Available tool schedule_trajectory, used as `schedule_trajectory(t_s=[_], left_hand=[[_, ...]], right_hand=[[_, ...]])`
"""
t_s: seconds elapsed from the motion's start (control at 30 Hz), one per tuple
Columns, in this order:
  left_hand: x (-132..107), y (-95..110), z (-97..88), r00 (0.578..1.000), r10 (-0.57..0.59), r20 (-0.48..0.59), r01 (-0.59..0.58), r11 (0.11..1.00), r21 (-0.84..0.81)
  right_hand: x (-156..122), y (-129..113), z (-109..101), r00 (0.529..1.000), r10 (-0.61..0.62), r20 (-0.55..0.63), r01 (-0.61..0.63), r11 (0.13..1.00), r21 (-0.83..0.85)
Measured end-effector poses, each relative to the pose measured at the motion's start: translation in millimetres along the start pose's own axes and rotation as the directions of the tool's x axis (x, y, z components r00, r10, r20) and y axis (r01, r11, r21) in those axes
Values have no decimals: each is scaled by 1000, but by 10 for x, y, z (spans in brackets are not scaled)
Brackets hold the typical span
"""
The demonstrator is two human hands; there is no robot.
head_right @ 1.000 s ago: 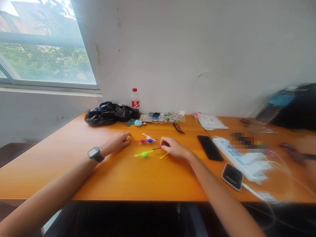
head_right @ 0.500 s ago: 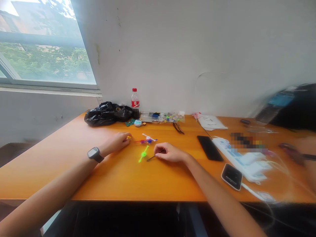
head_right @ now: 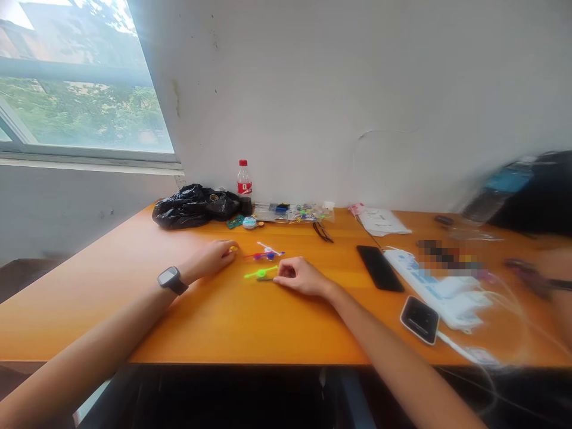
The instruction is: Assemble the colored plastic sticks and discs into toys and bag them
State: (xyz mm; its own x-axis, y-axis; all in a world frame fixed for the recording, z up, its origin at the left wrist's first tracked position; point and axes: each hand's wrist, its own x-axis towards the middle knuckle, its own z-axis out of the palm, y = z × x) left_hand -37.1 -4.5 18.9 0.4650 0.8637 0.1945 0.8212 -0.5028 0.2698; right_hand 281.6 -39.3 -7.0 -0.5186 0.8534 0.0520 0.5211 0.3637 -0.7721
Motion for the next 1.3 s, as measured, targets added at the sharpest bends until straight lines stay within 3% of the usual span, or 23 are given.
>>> schedule_trajectory(t_s=[0.43, 0.67, 0.83, 1.07, 1.3], left_hand=[[15, -29, 33, 1000, 20, -15, -19, 1000, 25], [7, -17, 42, 999, -28, -23, 29, 999, 28], [0, -44, 61, 995, -96, -33, 97, 994, 51], [4, -102, 129, 987, -89, -136, 102, 990, 94], [11, -20, 41, 961, -175, -215, 192, 980, 60]], right_hand=[[11, -60, 22, 989, -19, -150, -17, 971, -239], [45, -18, 40, 974, -4, -225, -57, 964, -261], [45, 10, 15, 982, -21, -188, -14, 983, -186], [23, -19, -77, 995, -14, -99, 18, 999, 40], [3, -57, -89, 997, 2, -81, 1, 999, 40]])
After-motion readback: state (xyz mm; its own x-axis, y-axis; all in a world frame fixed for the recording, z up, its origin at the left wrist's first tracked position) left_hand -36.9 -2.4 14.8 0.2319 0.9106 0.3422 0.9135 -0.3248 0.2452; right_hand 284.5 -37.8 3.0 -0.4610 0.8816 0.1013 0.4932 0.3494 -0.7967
